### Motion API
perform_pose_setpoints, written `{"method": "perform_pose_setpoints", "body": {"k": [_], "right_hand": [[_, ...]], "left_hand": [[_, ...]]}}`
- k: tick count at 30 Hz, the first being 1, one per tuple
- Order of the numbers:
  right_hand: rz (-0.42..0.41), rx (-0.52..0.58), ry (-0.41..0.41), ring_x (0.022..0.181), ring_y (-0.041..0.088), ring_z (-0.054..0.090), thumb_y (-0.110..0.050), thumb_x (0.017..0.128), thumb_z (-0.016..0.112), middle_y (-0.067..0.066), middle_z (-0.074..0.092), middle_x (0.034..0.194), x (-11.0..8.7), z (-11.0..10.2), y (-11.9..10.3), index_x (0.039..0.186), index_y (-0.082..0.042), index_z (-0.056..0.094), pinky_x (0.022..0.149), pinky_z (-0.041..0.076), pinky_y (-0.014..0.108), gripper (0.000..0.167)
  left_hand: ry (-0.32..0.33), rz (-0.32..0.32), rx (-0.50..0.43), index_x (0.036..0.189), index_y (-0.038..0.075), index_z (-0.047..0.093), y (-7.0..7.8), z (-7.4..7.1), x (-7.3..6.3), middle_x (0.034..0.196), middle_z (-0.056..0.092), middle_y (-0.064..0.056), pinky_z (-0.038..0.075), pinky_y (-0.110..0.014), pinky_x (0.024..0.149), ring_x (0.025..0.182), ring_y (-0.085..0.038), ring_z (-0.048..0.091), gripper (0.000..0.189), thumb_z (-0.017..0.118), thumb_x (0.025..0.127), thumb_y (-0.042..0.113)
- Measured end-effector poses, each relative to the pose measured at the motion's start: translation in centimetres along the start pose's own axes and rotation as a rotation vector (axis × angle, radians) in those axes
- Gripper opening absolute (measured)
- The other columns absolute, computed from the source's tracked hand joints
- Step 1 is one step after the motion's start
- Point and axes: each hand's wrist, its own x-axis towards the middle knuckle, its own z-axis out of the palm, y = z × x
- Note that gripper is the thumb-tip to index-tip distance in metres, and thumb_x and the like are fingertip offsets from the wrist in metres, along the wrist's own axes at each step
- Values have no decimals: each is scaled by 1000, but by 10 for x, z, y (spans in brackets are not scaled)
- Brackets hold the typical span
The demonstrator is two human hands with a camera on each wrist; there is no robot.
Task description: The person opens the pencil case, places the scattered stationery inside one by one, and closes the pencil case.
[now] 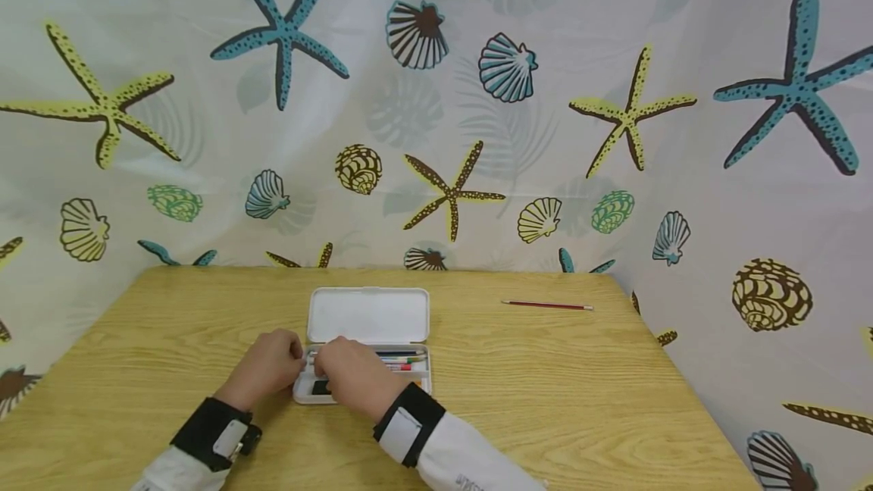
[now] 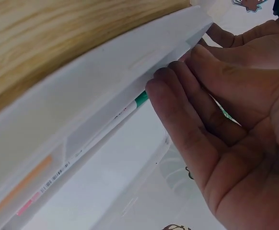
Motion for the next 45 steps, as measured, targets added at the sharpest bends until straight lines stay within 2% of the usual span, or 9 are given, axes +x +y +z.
{"method": "perform_pose_setpoints", "body": {"k": [4, 10, 14, 18, 22, 30, 39, 45], "right_hand": [[-8, 2, 5, 84, 2, 66, -5, 84, 76, -3, 76, 96, -2, -3, 2, 97, -13, 78, 74, 52, 16, 16], [45, 82, -1, 83, 1, 65, -6, 88, 71, -3, 76, 95, -7, -15, 8, 99, -12, 78, 73, 52, 16, 15], [80, 94, 19, 82, 0, 64, -9, 90, 70, -4, 75, 94, -13, -23, 16, 99, -13, 78, 73, 52, 17, 13], [81, 115, 54, 80, 1, 64, -10, 90, 70, -2, 75, 93, -22, -32, 26, 98, -12, 78, 71, 51, 18, 11], [88, 130, 95, 80, 4, 64, -10, 90, 71, 0, 75, 94, -33, -41, 40, 100, -10, 77, 73, 52, 19, 12], [184, 148, 159, 85, 11, 66, -9, 89, 71, 2, 74, 97, -51, -59, 73, 103, -7, 77, 77, 55, 27, 15], [319, 73, 216, 83, 11, 66, -6, 89, 71, 2, 74, 96, -69, -78, 109, 99, -10, 77, 76, 56, 31, 13], [360, 25, 217, 87, 16, 68, -6, 90, 70, 5, 74, 98, -80, -83, 139, 101, -10, 76, 77, 56, 34, 14]], "left_hand": [[4, -6, -1, 71, 4, 58, -2, 2, 2, 63, 50, -4, 36, -27, 50, 55, -17, 50, 11, 63, 80, 0], [6, -8, -2, 71, 4, 58, -3, 3, 5, 64, 51, -5, 35, -27, 50, 55, -18, 49, 11, 63, 79, 0], [-14, -31, -1, 74, 4, 59, -2, 2, 5, 67, 52, -6, 36, -27, 52, 58, -18, 51, 8, 63, 80, 1], [-28, -50, -6, 75, 3, 60, -1, 2, 5, 69, 53, -7, 37, -28, 53, 60, -19, 51, 7, 63, 81, 1], [-26, -50, -4, 75, 3, 60, -2, 2, 4, 68, 52, -7, 37, -28, 53, 61, -19, 51, 7, 63, 81, 0], [-15, -30, -10, 76, 3, 60, 0, 0, 0, 69, 52, -7, 36, -28, 53, 60, -19, 51, 6, 62, 81, 0], [-12, -31, -11, 76, 2, 60, 3, -2, -2, 69, 52, -7, 36, -28, 54, 61, -19, 50, 7, 62, 81, 0], [-14, -32, -11, 75, 3, 60, 3, -1, -2, 68, 52, -7, 36, -28, 53, 60, -19, 50, 10, 63, 84, 3]]}}
